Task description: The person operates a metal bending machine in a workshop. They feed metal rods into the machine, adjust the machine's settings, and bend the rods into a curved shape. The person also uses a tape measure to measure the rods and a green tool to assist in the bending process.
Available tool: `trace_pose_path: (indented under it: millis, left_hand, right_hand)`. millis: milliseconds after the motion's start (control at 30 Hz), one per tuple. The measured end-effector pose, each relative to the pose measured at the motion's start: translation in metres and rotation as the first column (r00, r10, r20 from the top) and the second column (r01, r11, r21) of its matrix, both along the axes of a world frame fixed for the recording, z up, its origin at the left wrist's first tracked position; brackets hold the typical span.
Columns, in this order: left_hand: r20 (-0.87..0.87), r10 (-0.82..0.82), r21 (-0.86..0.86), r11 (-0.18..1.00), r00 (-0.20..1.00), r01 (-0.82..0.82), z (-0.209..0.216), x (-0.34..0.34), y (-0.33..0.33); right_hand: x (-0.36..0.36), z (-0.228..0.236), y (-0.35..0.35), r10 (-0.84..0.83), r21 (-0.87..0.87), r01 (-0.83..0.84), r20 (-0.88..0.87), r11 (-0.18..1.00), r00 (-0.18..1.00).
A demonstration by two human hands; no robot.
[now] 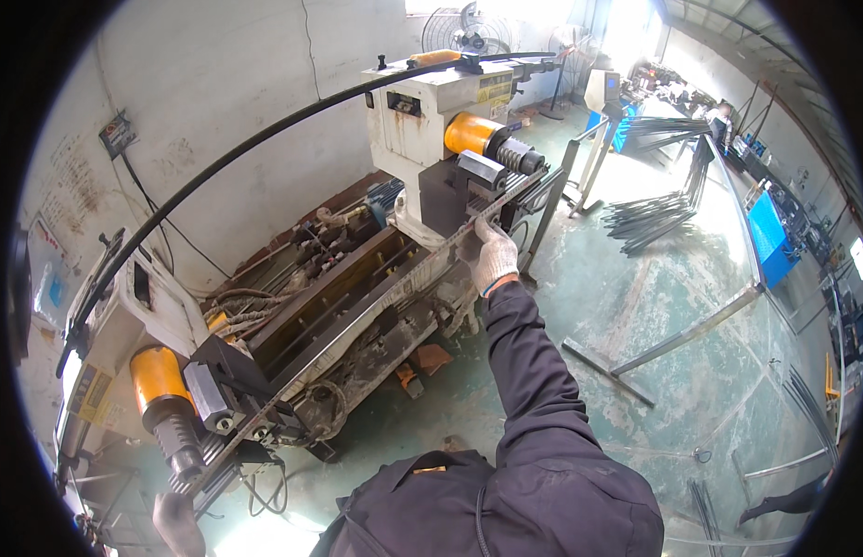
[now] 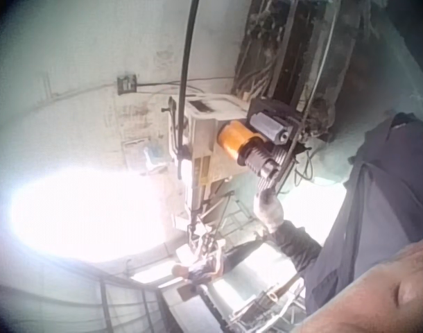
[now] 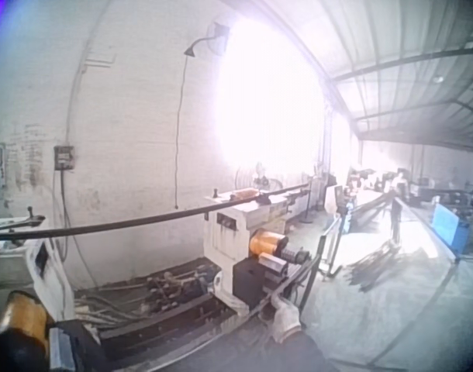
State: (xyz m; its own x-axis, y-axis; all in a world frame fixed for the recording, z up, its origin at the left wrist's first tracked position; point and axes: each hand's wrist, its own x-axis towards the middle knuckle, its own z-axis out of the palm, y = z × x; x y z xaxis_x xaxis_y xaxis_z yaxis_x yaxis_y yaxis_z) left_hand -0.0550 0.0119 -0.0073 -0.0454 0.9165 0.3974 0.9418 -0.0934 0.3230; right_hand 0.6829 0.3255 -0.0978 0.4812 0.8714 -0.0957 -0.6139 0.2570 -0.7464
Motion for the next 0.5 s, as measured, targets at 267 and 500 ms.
trace_pose_path:
  millis: [267, 500]
  left_hand:
    - [0.072, -0.01, -0.048, 0.999, 0.997, 0.014, -0.009, -0.009, 0.001]
    - [0.207, -0.004, -0.046, 0.999, 0.978, 0.014, -0.011, -0.001, 0.001]
  right_hand:
    - [0.002, -0.004, 0.005, -0.038, -0.029, 0.038, 0.001, 0.999, 0.999]
    - [0.006, -0.013, 0.002, -0.083, 0.029, 0.079, 0.193, 0.996, 0.978]
